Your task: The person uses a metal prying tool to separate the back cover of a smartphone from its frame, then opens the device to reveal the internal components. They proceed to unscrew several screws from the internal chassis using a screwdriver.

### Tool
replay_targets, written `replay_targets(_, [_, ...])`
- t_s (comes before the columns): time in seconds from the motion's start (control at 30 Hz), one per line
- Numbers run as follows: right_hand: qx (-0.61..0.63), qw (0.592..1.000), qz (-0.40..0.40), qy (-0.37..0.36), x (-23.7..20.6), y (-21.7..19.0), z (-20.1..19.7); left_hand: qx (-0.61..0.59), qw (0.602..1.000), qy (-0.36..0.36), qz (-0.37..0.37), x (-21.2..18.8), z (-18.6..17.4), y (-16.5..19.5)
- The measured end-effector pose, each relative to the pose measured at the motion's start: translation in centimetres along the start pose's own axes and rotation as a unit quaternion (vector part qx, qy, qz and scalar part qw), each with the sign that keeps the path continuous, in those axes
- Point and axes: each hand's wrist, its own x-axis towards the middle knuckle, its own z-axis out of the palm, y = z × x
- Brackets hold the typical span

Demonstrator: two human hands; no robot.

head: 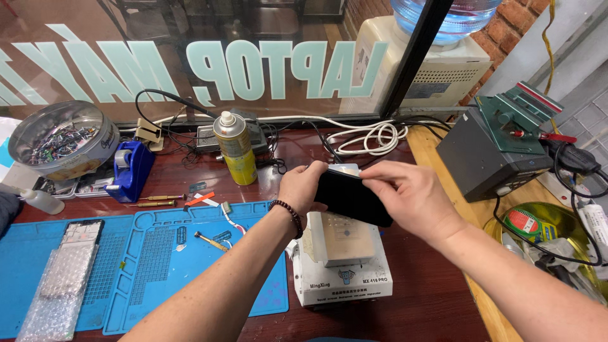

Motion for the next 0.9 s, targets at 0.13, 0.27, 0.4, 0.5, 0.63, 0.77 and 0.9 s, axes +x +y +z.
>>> replay_targets(0.13, [-0.14, 0.971, -0.183, 0.069, -1.3, -1.2, 1.2, 0.048, 0.998, 0.047, 0.01, -0.1, 1.0, 0.2])
replay_targets(0.27, [-0.188, 0.966, -0.167, 0.065, -1.6, -1.8, 1.7, 0.064, 0.996, 0.053, 0.019, -0.7, 1.0, 0.4])
replay_targets(0.4, [-0.08, 0.996, -0.004, 0.026, 0.5, -1.3, 1.0, 0.059, 0.997, 0.048, 0.033, -1.2, 0.9, 0.7])
replay_targets(0.5, [-0.062, 0.987, 0.113, -0.092, 3.6, 0.3, -1.0, 0.09, 0.993, 0.066, 0.035, -1.6, 1.1, 0.8])
replay_targets(0.63, [0.122, 0.951, 0.212, -0.189, 5.7, 1.8, -1.7, 0.079, 0.993, 0.053, 0.066, -2.1, 1.0, 0.6])
replay_targets(0.77, [0.165, 0.939, 0.215, -0.212, 5.9, 2.4, -2.1, 0.07, 0.993, 0.036, 0.085, -2.1, 0.8, 0.1])
replay_targets(0.9, [0.08, 0.976, 0.149, -0.14, 4.5, 2.5, -3.1, 0.081, 0.991, 0.038, 0.096, -1.6, 0.5, -0.3])
